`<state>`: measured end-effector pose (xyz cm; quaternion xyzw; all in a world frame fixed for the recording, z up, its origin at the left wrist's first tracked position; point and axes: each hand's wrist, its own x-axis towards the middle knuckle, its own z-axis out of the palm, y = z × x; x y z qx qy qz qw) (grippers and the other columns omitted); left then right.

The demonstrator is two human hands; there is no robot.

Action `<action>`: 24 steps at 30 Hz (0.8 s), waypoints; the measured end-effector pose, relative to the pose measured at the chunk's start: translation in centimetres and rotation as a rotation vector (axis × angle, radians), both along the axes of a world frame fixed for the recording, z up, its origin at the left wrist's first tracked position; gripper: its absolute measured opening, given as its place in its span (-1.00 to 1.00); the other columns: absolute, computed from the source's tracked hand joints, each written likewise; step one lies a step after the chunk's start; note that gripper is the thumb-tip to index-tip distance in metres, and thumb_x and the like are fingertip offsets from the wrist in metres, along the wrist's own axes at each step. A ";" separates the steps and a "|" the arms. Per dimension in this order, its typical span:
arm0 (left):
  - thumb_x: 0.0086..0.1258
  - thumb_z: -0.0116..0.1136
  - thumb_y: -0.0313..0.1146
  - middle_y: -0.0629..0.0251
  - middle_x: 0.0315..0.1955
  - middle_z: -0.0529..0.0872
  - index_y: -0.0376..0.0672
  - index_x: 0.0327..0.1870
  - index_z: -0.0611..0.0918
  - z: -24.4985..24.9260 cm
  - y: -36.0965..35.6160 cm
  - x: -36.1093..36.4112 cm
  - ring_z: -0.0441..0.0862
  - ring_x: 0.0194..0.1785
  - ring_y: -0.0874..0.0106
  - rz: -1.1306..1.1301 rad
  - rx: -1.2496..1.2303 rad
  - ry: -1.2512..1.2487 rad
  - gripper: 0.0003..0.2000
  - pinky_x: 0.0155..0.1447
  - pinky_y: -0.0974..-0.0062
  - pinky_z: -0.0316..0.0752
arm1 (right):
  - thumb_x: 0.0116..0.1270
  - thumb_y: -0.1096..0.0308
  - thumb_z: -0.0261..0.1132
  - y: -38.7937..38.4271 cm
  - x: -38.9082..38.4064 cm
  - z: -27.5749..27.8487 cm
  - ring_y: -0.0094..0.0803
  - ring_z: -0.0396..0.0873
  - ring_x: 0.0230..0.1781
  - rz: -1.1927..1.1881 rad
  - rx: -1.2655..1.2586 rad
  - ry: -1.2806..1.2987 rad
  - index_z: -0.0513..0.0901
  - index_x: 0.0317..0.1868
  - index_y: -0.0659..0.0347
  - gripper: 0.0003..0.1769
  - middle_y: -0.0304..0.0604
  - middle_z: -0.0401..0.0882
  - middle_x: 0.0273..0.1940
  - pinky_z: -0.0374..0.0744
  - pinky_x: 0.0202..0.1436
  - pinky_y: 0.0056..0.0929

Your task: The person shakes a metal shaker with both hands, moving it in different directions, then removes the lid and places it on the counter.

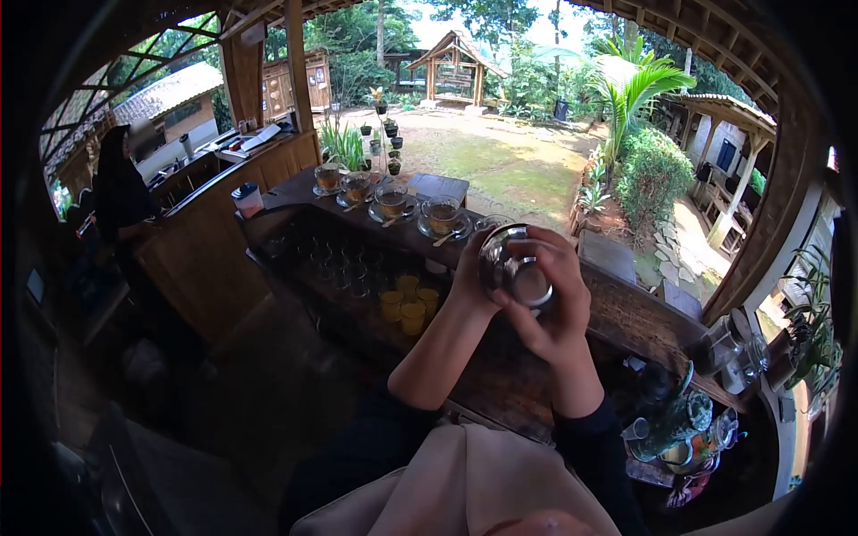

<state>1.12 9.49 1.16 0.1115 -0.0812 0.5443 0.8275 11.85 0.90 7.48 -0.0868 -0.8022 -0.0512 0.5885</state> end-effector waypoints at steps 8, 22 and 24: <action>0.36 -0.03 0.12 -0.01 -0.09 0.61 -0.22 0.18 0.41 5.3 -8.6 0.6 0.64 -0.07 0.11 -0.036 0.373 0.109 -0.41 0.02 0.13 0.56 | 0.13 0.20 0.36 -4.0 1.4 -2.4 -0.47 0.49 0.09 0.146 0.872 0.279 0.37 0.12 -0.48 -0.44 -0.65 0.60 -0.09 0.25 0.15 0.04; 0.36 0.01 0.13 -0.15 0.21 0.36 -0.18 0.33 0.24 3.0 -8.3 1.1 0.50 0.15 0.00 -0.016 0.663 0.004 -0.32 0.07 0.07 0.55 | 0.28 0.16 0.20 -5.0 4.0 -1.3 -0.33 0.47 0.17 0.087 0.507 -0.196 0.46 0.14 -0.09 -0.59 -0.19 0.55 0.11 0.27 0.26 0.08; 0.41 -0.04 0.03 -0.06 0.08 0.51 -0.22 0.23 0.35 2.3 -6.8 -0.8 0.61 0.02 0.15 -0.238 0.293 0.043 -0.45 -0.05 0.17 0.63 | 0.26 0.16 0.18 -3.3 3.0 -1.4 -0.23 0.43 0.21 0.103 0.411 -0.160 0.51 0.11 -0.03 -0.61 -0.23 0.56 0.10 0.17 0.36 0.03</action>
